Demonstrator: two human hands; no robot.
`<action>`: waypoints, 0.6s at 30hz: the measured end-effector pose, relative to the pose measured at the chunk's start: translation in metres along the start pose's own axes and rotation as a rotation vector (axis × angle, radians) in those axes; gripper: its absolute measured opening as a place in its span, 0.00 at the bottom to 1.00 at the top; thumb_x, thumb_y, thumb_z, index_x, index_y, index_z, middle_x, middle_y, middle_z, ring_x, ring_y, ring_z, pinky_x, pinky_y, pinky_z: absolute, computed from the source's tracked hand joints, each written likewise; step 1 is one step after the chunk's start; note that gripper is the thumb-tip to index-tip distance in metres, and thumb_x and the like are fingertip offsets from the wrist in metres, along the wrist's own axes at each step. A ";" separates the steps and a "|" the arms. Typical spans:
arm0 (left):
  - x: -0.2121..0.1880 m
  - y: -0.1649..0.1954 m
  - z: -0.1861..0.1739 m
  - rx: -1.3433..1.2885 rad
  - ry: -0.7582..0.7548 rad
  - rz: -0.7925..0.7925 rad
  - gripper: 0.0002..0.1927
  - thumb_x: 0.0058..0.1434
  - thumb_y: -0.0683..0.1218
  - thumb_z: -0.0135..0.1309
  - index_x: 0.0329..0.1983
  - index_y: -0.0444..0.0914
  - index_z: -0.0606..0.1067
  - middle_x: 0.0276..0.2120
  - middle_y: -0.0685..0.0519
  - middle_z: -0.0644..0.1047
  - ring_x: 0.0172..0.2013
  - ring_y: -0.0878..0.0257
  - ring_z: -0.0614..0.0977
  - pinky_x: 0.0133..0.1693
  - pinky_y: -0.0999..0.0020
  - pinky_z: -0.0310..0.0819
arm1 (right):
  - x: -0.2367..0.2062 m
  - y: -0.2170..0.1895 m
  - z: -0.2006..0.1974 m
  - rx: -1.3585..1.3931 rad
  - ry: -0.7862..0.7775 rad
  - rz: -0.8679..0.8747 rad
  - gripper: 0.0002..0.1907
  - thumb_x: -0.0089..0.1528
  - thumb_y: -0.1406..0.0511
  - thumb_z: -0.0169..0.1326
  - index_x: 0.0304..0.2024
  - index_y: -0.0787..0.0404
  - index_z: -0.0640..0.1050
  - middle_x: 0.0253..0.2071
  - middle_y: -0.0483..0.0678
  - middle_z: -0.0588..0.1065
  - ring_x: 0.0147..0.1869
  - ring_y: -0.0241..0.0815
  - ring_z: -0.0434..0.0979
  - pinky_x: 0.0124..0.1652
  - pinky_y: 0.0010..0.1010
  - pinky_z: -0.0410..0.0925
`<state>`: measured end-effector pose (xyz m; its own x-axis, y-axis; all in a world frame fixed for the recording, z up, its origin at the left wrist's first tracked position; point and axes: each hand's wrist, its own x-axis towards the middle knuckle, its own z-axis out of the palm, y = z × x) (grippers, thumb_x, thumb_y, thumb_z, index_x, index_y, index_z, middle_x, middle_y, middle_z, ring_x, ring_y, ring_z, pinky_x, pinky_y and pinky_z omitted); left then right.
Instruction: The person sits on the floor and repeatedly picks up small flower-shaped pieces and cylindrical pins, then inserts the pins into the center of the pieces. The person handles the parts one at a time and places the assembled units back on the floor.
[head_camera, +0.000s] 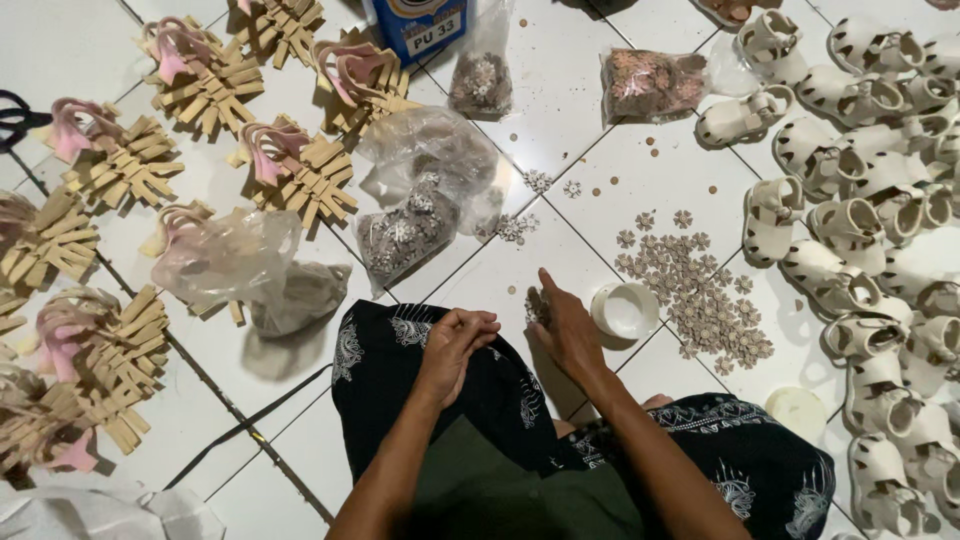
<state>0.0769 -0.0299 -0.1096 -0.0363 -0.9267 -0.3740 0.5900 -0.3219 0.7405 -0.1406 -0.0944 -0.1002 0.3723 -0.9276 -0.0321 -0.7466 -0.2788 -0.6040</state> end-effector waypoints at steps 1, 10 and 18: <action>0.000 0.000 -0.001 -0.014 -0.016 0.024 0.15 0.75 0.49 0.49 0.37 0.33 0.72 0.49 0.42 0.81 0.49 0.57 0.82 0.55 0.61 0.77 | 0.004 -0.001 -0.002 -0.013 0.041 -0.040 0.49 0.54 0.65 0.67 0.72 0.62 0.55 0.47 0.63 0.75 0.50 0.61 0.74 0.47 0.50 0.70; -0.003 -0.002 -0.004 -0.030 -0.016 0.044 0.13 0.73 0.48 0.50 0.37 0.33 0.73 0.49 0.44 0.80 0.48 0.58 0.82 0.54 0.61 0.76 | 0.047 -0.031 0.017 -0.075 0.023 0.094 0.28 0.66 0.69 0.55 0.69 0.58 0.67 0.44 0.56 0.79 0.49 0.56 0.76 0.49 0.46 0.70; 0.002 0.002 0.012 0.129 0.040 -0.021 0.10 0.69 0.44 0.52 0.46 0.32 0.76 0.45 0.47 0.80 0.45 0.61 0.83 0.48 0.67 0.77 | 0.024 -0.026 -0.028 0.518 0.187 0.484 0.35 0.60 0.70 0.61 0.69 0.59 0.66 0.42 0.52 0.82 0.43 0.39 0.82 0.46 0.33 0.76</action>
<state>0.0683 -0.0344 -0.1026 -0.0139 -0.9118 -0.4103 0.4810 -0.3659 0.7967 -0.1275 -0.1164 -0.0628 -0.0684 -0.9569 -0.2823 -0.4301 0.2836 -0.8571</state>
